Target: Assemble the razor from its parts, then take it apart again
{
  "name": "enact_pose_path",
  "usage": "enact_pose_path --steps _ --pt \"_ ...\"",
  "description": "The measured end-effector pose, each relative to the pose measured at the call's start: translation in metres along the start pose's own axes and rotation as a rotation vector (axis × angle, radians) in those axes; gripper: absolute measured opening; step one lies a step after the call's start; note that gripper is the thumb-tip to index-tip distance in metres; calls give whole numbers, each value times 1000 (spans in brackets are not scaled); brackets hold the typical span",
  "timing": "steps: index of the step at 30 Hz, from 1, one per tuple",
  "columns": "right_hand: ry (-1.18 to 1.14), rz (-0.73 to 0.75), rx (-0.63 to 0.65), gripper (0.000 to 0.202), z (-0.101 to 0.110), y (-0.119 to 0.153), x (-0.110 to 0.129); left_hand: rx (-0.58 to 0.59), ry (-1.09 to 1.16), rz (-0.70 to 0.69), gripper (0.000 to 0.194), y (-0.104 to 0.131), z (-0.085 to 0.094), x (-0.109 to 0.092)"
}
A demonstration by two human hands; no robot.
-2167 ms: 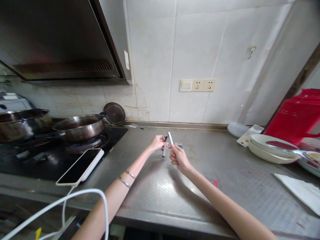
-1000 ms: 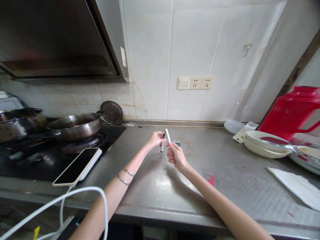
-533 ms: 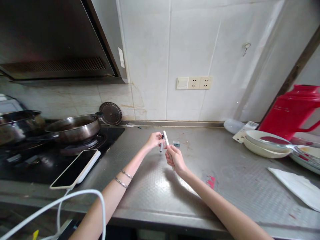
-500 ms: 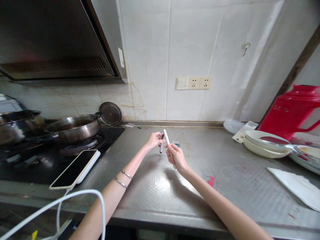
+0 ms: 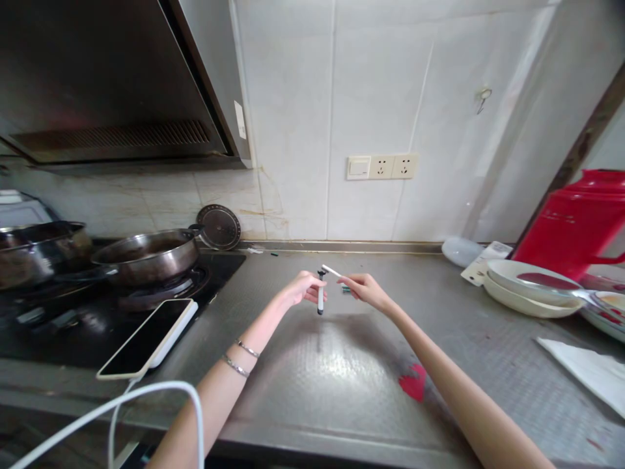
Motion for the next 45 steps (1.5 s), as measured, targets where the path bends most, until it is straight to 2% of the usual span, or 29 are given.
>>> enact_pose_path --steps 5,10,14,18,23,28,33,39,45 --pt "146 88 15 48 3 -6 2 -3 -8 9 15 1 -3 1" --pt "363 30 -169 35 20 -5 -2 -29 -15 28 16 1 -2 4" --pt "389 127 -130 35 7 -4 8 -31 -3 28 12 0 -2 6" --pt "526 104 -249 36 13 -8 6 -47 8 24 13 -1 1 7" --pt "511 127 -204 38 5 -14 3 -27 23 11 9 -2 1 7" --pt "534 80 -309 38 9 -15 -3 -43 23 23 9 -3 3 10" --pt "488 100 -272 40 5 -17 -6 -26 28 19 10 -5 2 12" --pt "512 67 -361 41 16 -13 -11 -28 25 21 10 -6 2 12" --pt "460 78 -315 38 15 -13 -13 -13 28 20 12 -6 0 13"
Point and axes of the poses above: each hand's wrist, its own y-axis away from the middle knuckle, its own z-axis out of the back of the hand, x = y × z, the point moved 9 cm from there along -y, towards the middle knuckle, and after that the axes turned 5 degrees about -z, right-handed, at the moved point
